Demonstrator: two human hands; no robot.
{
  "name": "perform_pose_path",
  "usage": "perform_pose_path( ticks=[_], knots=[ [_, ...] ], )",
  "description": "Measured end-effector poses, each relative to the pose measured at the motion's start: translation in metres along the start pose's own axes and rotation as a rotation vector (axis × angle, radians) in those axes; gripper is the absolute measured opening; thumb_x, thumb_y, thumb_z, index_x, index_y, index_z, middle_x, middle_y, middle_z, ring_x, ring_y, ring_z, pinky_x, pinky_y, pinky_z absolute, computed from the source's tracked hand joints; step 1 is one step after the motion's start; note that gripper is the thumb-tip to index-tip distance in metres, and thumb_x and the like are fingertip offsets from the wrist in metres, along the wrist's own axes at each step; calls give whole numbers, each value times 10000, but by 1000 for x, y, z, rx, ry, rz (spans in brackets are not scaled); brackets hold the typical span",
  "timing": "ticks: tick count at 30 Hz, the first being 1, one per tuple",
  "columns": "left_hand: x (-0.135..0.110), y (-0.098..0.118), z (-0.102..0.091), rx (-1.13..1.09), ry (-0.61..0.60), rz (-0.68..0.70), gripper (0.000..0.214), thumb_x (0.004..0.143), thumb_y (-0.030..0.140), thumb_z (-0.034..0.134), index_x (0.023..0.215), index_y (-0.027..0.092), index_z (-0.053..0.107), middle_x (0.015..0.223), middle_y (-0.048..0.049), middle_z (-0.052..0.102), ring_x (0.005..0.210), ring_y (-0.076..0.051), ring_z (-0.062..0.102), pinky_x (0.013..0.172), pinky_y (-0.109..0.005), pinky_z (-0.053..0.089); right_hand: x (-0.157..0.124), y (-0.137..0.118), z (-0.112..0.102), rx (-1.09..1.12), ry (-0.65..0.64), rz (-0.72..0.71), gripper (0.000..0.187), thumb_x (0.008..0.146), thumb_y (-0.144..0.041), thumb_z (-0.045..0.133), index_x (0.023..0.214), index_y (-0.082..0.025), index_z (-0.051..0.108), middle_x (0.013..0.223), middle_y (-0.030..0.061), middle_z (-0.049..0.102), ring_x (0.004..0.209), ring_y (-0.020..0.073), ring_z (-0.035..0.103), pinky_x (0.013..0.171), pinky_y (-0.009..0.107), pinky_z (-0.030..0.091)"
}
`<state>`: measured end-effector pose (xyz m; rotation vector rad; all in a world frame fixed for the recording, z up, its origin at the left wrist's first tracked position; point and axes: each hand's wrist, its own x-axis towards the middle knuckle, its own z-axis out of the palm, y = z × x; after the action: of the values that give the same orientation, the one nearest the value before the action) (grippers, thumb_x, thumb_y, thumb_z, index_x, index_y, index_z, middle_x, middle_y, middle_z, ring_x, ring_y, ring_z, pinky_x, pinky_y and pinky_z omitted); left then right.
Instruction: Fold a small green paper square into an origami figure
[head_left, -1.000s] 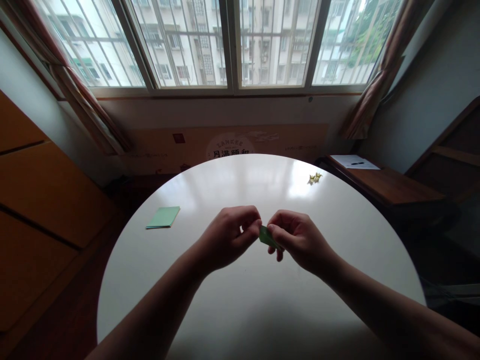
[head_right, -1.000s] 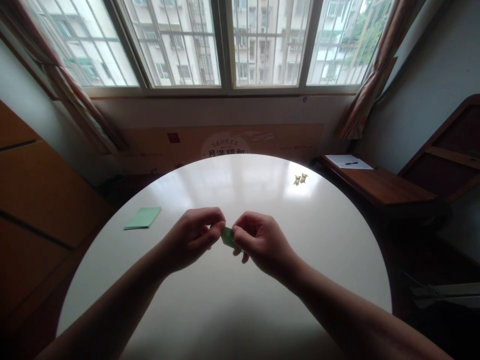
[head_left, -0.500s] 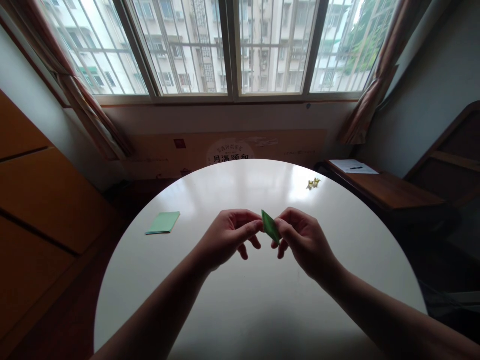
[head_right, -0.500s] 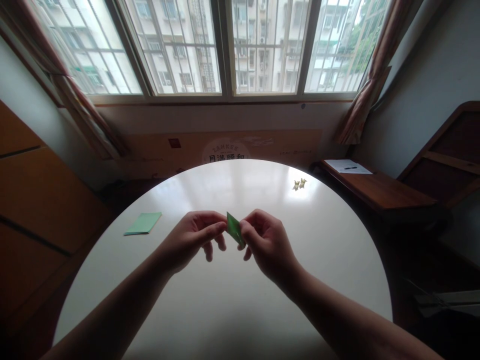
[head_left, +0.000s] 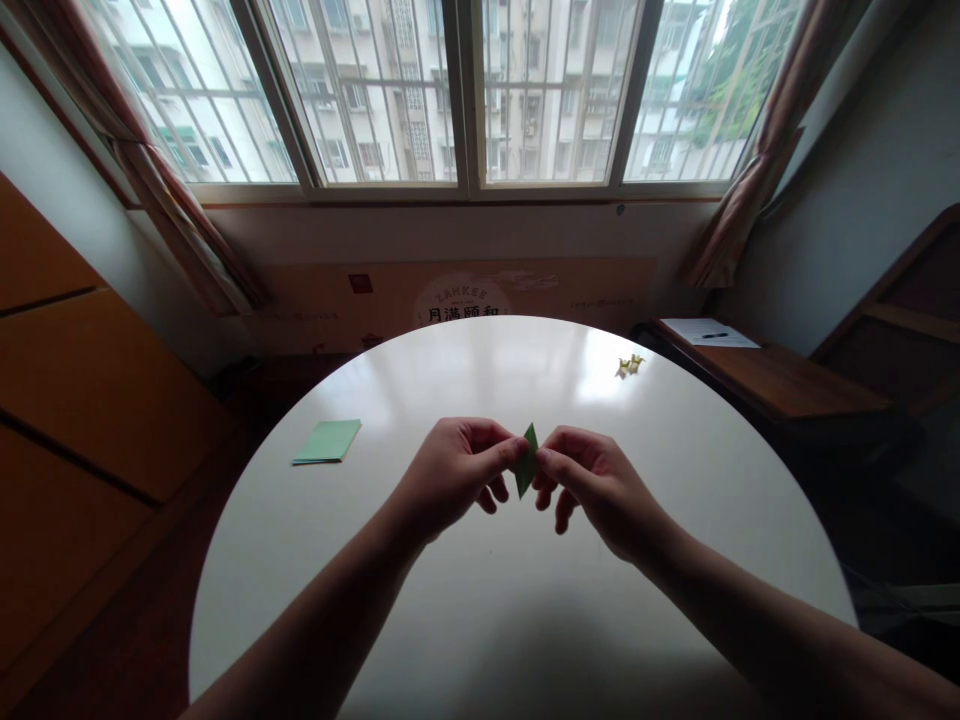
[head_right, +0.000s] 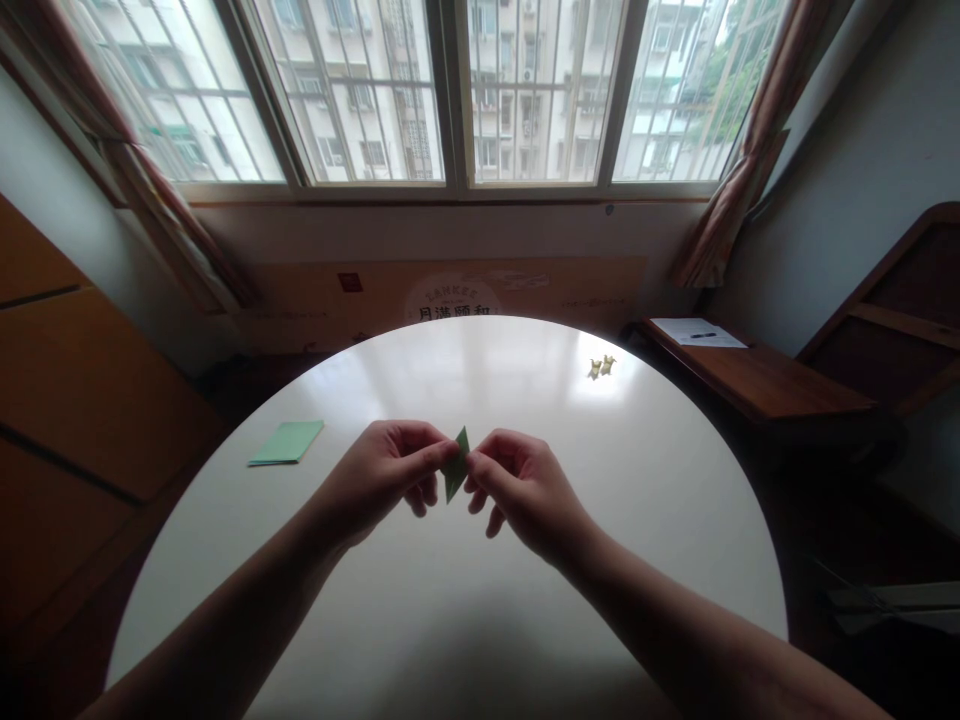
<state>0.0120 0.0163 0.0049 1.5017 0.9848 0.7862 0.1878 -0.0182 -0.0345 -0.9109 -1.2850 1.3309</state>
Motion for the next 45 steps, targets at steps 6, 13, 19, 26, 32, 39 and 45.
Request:
perform_pose_path(
  ticks=[6,13,19,26,32,39,45],
  knots=[
    [-1,0,5,-18,-18,-35,203,797,297,712,711,114,688,503,4,607,430,-97,555,356,-158,441,0,1,1,29,12,-20,306,860,-424,703,734,-170,588,583,-16,609,493,129,595,352,181,452],
    [-1,-1,1,-23,-59,-16,214,768,306,723,687,119,658,512,7,594,454,-95,551,366,-152,436,-1,2,2,74,-29,16,260,831,-376,748,762,-167,609,628,-1,648,534,133,608,364,176,468],
    [-2,0,-3,75,-122,-14,192,764,287,715,713,104,683,539,-12,614,487,-109,574,388,-162,453,4,2,-3,160,-40,116,232,806,-361,778,800,-159,666,684,20,674,583,138,605,353,159,458],
    [-5,0,2,209,-85,31,212,820,303,669,748,109,715,589,-34,650,526,-120,591,411,-170,465,5,1,-3,164,-2,124,217,791,-335,784,756,-158,663,627,6,646,552,130,588,341,155,436],
    [-2,2,0,90,-57,-6,210,821,304,645,791,110,718,737,-68,700,585,-136,616,375,-165,453,6,0,-4,100,84,23,205,818,-314,749,738,-153,649,674,48,711,566,138,612,352,154,419],
    [-1,-3,0,80,-74,-13,213,792,319,686,817,110,716,682,-61,691,611,-142,610,404,-163,454,2,2,-2,-25,97,-86,217,823,-334,751,748,-142,683,627,35,681,539,135,602,355,172,442],
    [-2,-5,6,119,-24,57,161,765,275,679,730,118,679,611,-21,642,516,-113,556,409,-183,431,3,3,0,5,30,-27,208,815,-348,755,804,-152,686,640,21,662,568,151,616,338,172,446]
  ],
)
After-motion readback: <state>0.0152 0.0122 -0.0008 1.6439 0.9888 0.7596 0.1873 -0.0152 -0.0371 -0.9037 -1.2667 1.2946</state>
